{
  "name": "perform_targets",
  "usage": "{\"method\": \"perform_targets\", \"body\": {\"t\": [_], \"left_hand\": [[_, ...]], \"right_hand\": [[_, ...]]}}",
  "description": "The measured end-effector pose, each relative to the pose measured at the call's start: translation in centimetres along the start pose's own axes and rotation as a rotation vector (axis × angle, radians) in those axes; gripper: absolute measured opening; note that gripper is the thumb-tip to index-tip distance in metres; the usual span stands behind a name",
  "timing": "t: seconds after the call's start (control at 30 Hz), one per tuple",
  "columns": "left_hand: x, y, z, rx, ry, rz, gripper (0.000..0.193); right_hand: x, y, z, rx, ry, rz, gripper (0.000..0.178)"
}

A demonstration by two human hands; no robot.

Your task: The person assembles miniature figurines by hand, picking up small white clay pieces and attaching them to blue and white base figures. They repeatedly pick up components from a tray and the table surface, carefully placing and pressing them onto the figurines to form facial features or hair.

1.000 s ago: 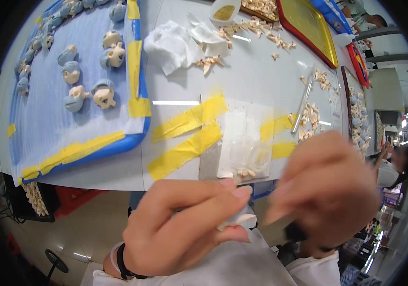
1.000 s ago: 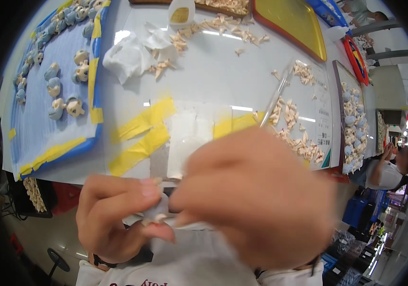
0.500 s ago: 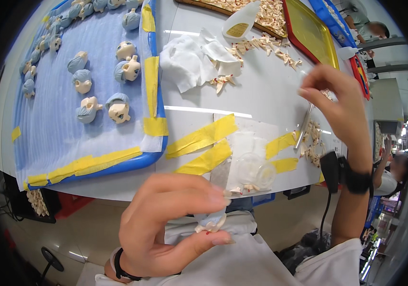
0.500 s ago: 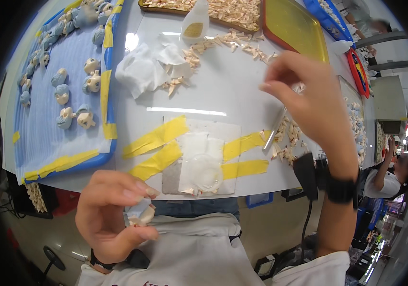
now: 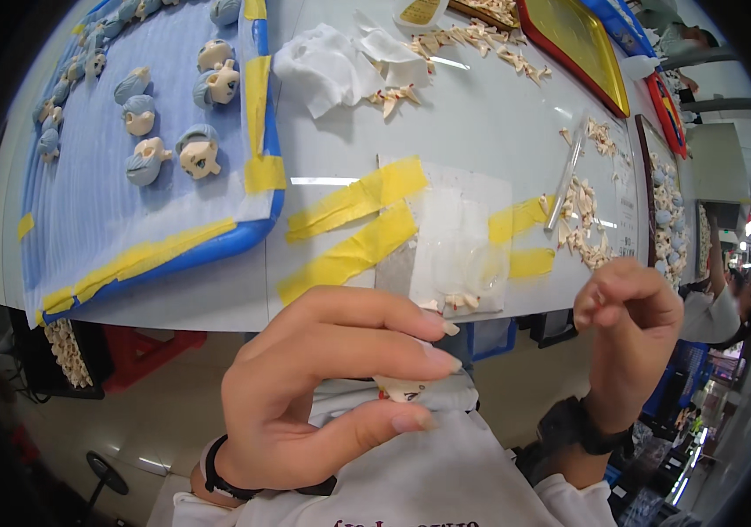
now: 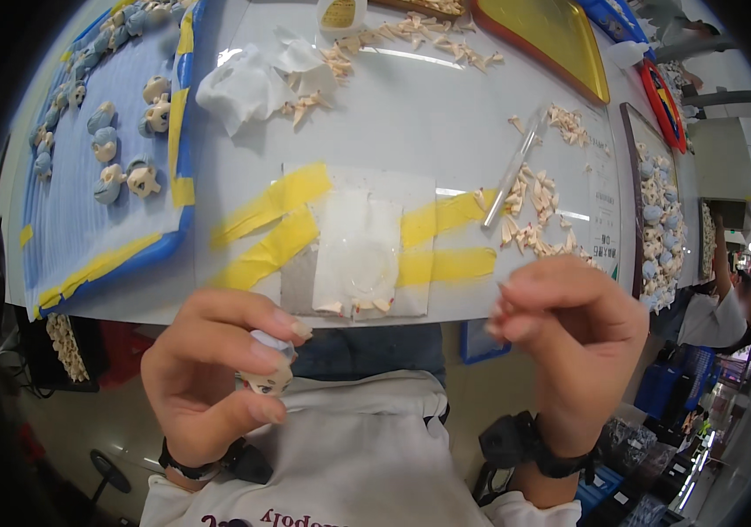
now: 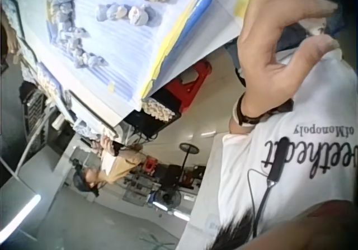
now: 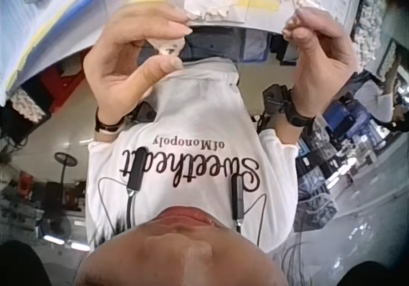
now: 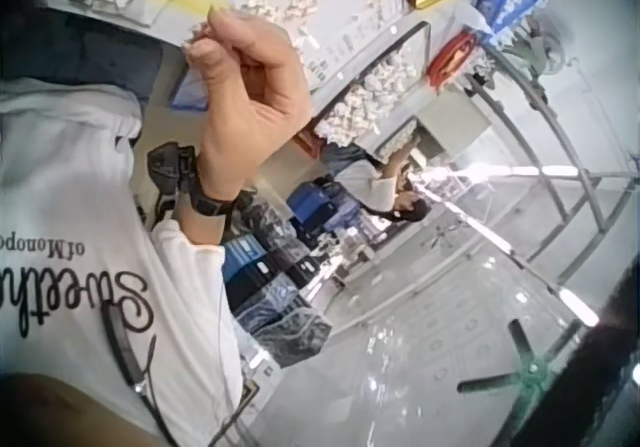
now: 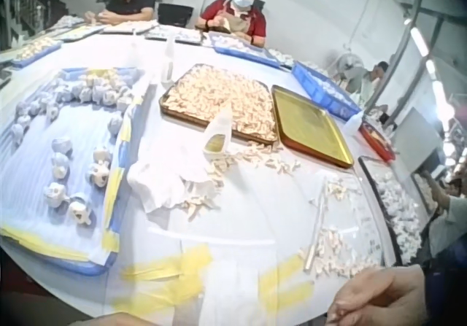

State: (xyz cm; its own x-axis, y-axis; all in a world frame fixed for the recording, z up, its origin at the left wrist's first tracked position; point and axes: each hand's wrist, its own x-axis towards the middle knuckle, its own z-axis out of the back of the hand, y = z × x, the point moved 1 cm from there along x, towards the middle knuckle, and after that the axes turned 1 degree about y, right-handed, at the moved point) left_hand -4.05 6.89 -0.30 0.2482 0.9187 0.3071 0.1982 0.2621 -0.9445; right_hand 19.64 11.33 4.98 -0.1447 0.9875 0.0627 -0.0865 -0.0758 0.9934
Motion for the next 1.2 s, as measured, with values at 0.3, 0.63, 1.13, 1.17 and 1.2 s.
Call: {"method": "perform_targets", "body": {"t": [0.3, 0.63, 1.13, 1.17, 1.2], "left_hand": [[-1.1, 0.4, -0.8, -0.163, -0.091, 0.014, 0.029], [-0.8, 0.3, -0.9, -0.116, -0.192, 0.108, 0.041], [0.0, 0.0, -3.1, -0.315, -0.425, 0.192, 0.051], [0.0, -0.2, -3.1, -0.302, -0.431, 0.204, 0.051], [0.0, -0.2, -3.1, -0.281, -0.413, 0.204, 0.052]], "right_hand": [[2.7, 0.2, -2.9, -0.347, 0.120, 0.272, 0.018], [2.1, 0.5, -4.7, -0.858, 0.179, 0.549, 0.019], [0.3, 0.8, -5.4, -0.243, 0.194, 0.227, 0.014], [0.1, 0.8, -5.4, -0.240, 0.260, 0.216, 0.014], [-0.1, 0.7, -5.6, -0.265, 0.265, 0.243, 0.014]]}}
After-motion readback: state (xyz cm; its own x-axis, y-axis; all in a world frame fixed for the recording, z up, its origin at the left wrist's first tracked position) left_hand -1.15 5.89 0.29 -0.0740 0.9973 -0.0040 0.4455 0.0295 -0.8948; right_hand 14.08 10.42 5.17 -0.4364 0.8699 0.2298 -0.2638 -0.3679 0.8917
